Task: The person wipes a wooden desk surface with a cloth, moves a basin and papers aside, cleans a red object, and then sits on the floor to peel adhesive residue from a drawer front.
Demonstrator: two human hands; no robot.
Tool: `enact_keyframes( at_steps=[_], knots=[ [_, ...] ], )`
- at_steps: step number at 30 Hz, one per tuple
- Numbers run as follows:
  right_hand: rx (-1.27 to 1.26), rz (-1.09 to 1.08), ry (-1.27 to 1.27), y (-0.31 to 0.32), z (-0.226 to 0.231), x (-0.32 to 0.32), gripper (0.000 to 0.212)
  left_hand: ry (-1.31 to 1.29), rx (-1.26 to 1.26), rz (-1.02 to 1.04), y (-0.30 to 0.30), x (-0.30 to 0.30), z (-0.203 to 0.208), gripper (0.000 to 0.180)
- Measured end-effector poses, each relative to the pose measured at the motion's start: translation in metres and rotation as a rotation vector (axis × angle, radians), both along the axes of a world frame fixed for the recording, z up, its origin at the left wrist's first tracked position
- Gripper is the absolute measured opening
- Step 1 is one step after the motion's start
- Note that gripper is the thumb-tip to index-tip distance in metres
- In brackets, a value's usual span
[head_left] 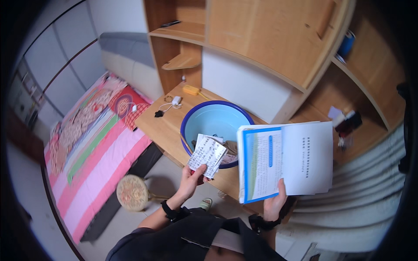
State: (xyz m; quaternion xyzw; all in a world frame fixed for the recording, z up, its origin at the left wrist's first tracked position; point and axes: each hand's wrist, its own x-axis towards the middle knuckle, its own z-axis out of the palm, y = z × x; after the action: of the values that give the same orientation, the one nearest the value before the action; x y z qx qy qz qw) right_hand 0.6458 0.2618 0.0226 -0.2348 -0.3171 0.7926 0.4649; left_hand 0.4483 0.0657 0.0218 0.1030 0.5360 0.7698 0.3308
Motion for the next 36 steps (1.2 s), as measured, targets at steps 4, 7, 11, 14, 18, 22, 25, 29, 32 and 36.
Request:
enact_keyframes(
  at_steps=[4, 7, 11, 14, 18, 22, 25, 29, 32, 36],
  knots=[
    [0.034, 0.196, 0.008, -0.001, 0.009, -0.026, 0.048, 0.034, 0.019, 0.19, -0.016, 0.004, 0.002, 0.016],
    [-0.078, 0.319, 0.035, -0.017, 0.02, -0.054, 0.044, -0.003, 0.029, 0.3, -0.035, -0.005, 0.003, 0.017],
    [0.023, 0.406, 0.069, -0.043, 0.046, -0.092, 0.046, 0.119, 0.108, 0.391, -0.059, -0.028, 0.002, 0.017],
    [0.01, 0.484, 0.084, -0.063, 0.073, -0.137, 0.044, 0.115, 0.167, 0.431, -0.072, -0.06, -0.002, 0.015],
    [-0.04, 0.523, 0.079, -0.098, 0.105, -0.223, 0.041, 0.035, 0.228, 0.53, -0.084, -0.125, -0.014, 0.018],
    [-0.043, 0.639, 0.188, -0.129, 0.135, -0.327, 0.036, 0.111, 0.203, 0.47, -0.107, -0.219, -0.017, 0.023],
    [-0.107, 0.606, 0.173, -0.143, 0.163, -0.416, 0.037, 0.047, 0.159, 0.462, -0.125, -0.283, -0.004, 0.016],
    [-0.037, 0.493, 0.234, -0.143, 0.198, -0.538, 0.04, 0.018, 0.126, 0.347, -0.166, -0.366, 0.022, 0.015],
    [-0.024, 0.295, 0.369, -0.13, 0.212, -0.615, 0.044, 0.028, 0.136, 0.375, -0.183, -0.41, 0.028, 0.02],
    [-0.109, -0.049, 0.407, -0.106, 0.22, -0.68, 0.046, 0.012, 0.12, 0.372, -0.198, -0.454, 0.023, 0.019]
  ],
)
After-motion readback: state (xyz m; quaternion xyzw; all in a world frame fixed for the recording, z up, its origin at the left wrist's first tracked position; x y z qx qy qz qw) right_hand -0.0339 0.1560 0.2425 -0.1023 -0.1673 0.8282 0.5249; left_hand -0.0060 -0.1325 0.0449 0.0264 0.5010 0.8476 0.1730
